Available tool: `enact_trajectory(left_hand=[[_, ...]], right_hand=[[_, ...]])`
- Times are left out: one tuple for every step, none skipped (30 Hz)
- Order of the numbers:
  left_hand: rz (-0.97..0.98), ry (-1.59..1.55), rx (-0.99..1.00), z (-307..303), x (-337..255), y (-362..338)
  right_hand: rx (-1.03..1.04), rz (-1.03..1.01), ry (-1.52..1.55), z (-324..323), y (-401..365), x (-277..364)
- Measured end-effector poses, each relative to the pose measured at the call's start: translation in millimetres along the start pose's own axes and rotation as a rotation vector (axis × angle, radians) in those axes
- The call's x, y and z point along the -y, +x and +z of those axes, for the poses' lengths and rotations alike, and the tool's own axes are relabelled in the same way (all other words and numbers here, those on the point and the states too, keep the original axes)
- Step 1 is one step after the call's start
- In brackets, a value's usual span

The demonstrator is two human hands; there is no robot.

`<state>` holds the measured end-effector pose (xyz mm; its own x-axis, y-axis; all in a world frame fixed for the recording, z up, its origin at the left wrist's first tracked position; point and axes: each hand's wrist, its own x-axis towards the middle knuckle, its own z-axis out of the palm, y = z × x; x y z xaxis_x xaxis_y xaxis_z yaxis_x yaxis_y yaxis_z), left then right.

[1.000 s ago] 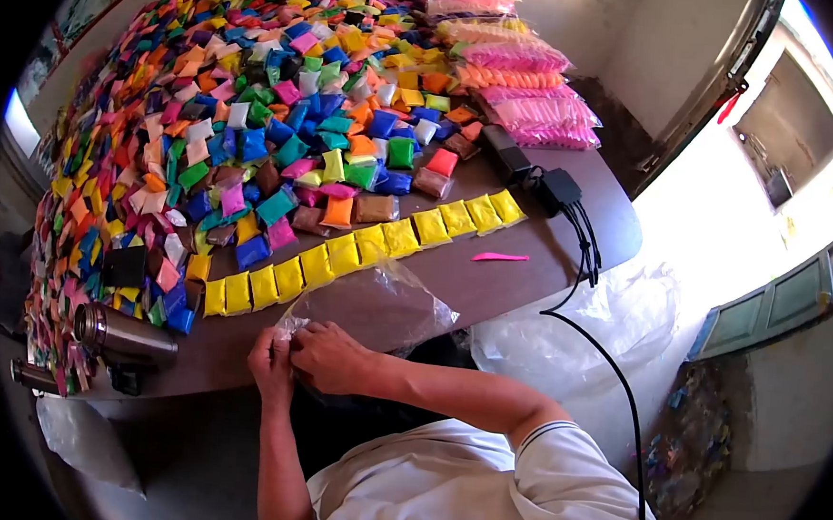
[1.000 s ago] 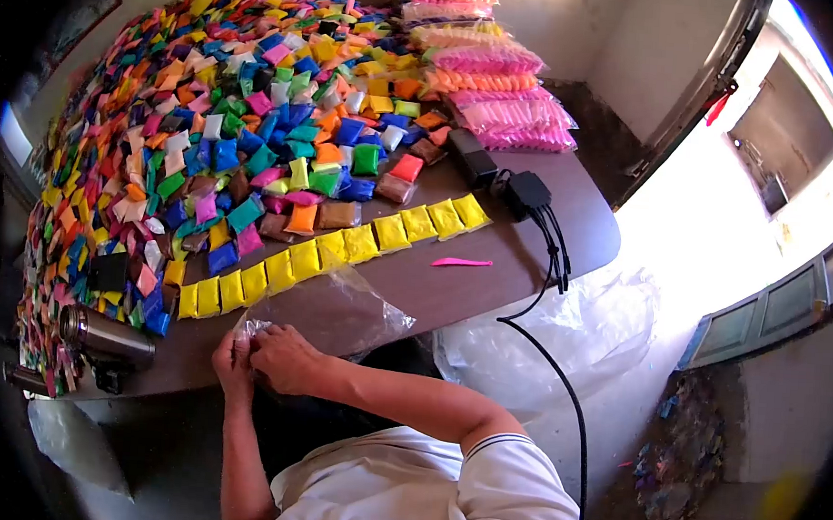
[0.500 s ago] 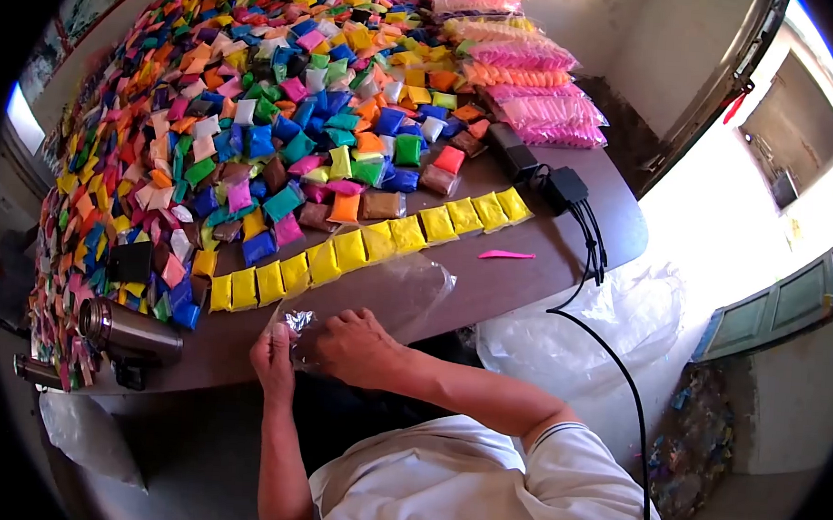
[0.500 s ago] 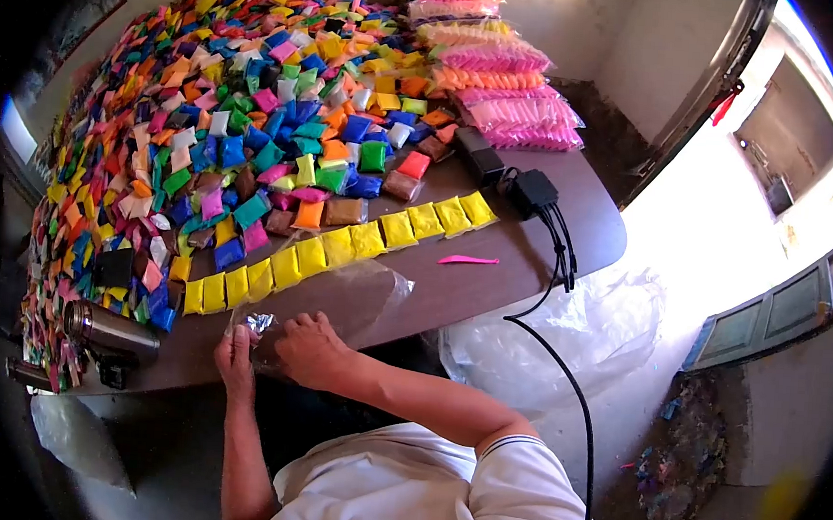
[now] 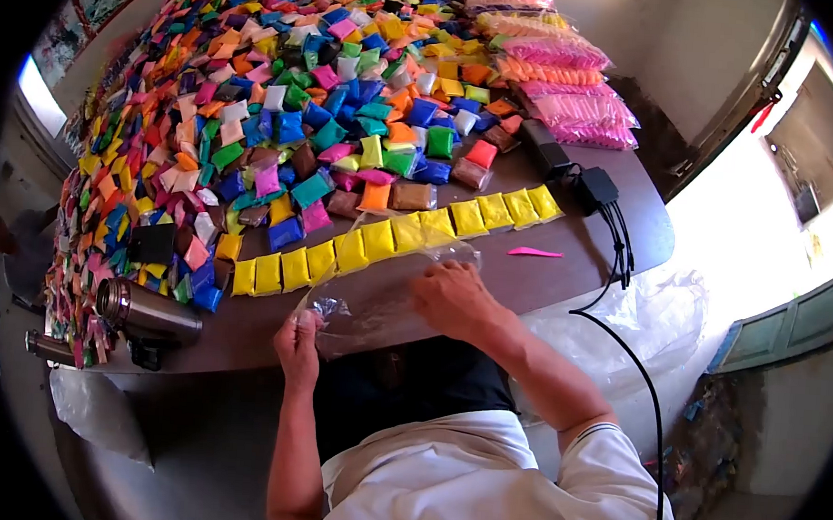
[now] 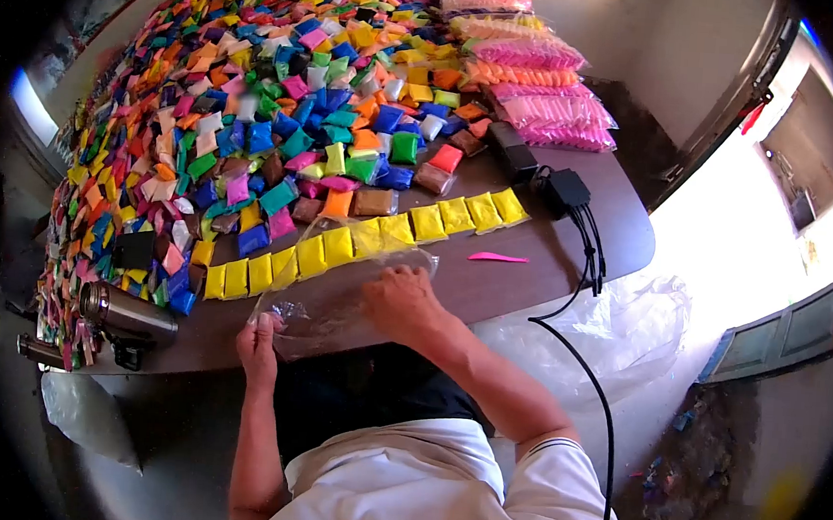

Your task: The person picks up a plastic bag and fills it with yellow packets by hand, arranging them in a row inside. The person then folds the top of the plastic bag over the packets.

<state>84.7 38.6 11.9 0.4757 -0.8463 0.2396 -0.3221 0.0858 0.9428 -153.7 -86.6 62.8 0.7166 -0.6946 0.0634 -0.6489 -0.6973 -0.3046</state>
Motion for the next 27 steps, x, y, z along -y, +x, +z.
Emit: enact_trajectory(left_hand=[[0.003,0.008,-0.006,0.7,-0.7,0.4],[-0.004,-0.006,-0.010,0.9,0.2,0.3],[-0.012,-0.017,-0.014,-0.2,2.3,-0.2],[-0.028,-0.031,-0.004,-1.5,7.1,-0.4],[-0.025,-0.019,-0.017,-1.8,8.1,-0.4],[-0.052,0.000,-0.011,-1.2,7.1,-0.5],[-0.082,0.022,-0.009,-0.9,5.0,-1.6],[-0.080,0.029,0.000,0.4,1.0,-1.6],[-0.144,-0.002,-0.013,1.8,6.8,-2.4],[-0.180,0.054,-0.017,1.0,-1.5,-2.9],[-0.209,0.069,0.000,0.2,-1.0,-2.6],[-0.219,0.077,0.011,-1.1,-2.1,-2.2],[-0.145,0.100,0.005,-0.9,0.0,-2.1],[-0.100,0.110,0.007,-1.0,8.3,-2.1],[-0.037,0.134,-0.005,-1.1,8.8,-1.7],[-0.031,0.061,0.009,-1.1,22.3,-1.8],[0.036,0.107,0.008,-1.9,30.6,-2.2],[0.003,0.056,0.022,-1.1,27.7,-1.6],[0.004,0.059,0.033,-1.6,21.2,-1.0],[0.034,0.066,0.029,-1.5,21.3,0.2],[0.059,0.075,0.026,-1.5,22.6,0.1],[0.061,0.086,0.006,-0.5,25.9,-0.3],[0.051,0.073,0.016,0.4,29.6,-0.4],[0.040,0.060,0.026,-0.3,30.4,0.1],[0.040,0.068,0.009,-0.9,31.4,0.4],[0.010,0.061,0.033,-0.6,32.8,0.5],[-0.020,0.053,0.059,0.3,32.4,0.2]], right_hand=[[-0.004,-0.008,0.006,-10.5,0.3,3.3],[0.104,0.080,0.084,-21.8,-0.7,7.9],[0.214,0.167,0.164,-28.4,-0.9,11.6],[0.212,0.153,0.171,-25.0,-0.6,11.7],[0.151,0.102,0.172,-19.1,-1.7,12.2],[0.090,0.048,0.175,-14.7,-2.7,13.6],[0.091,0.027,0.185,-13.4,-3.4,16.5],[0.147,-0.019,0.170,-13.0,-2.8,21.4],[0.198,-0.080,0.155,-11.5,0.7,28.8],[0.196,-0.132,0.179,-8.8,2.8,37.6],[0.206,-0.178,0.190,-5.8,5.5,45.7],[0.214,-0.229,0.200,-0.6,10.0,52.5],[0.247,-0.253,0.196,7.4,14.0,57.3],[0.278,-0.276,0.188,15.3,17.8,61.8],[0.269,-0.343,0.202,21.0,22.3,67.6],[0.257,-0.379,0.243,24.6,25.7,72.3],[0.245,-0.405,0.278,27.3,29.3,77.3],[0.234,-0.442,0.276,31.2,31.6,82.0],[0.206,-0.436,0.303,35.5,32.5,84.9],[0.182,-0.426,0.333,39.8,31.8,87.1],[0.181,-0.448,0.334,43.8,30.2,88.3],[0.114,-0.440,0.369,48.1,29.0,88.8],[0.049,-0.433,0.406,51.2,29.9,90.7],[0.052,-0.455,0.411,49.4,30.3,93.9],[0.037,-0.408,0.444,43.6,28.5,95.6],[0.023,-0.357,0.475,39.9,27.1,95.8],[0.028,-0.370,0.476,39.4,26.5,94.5]])
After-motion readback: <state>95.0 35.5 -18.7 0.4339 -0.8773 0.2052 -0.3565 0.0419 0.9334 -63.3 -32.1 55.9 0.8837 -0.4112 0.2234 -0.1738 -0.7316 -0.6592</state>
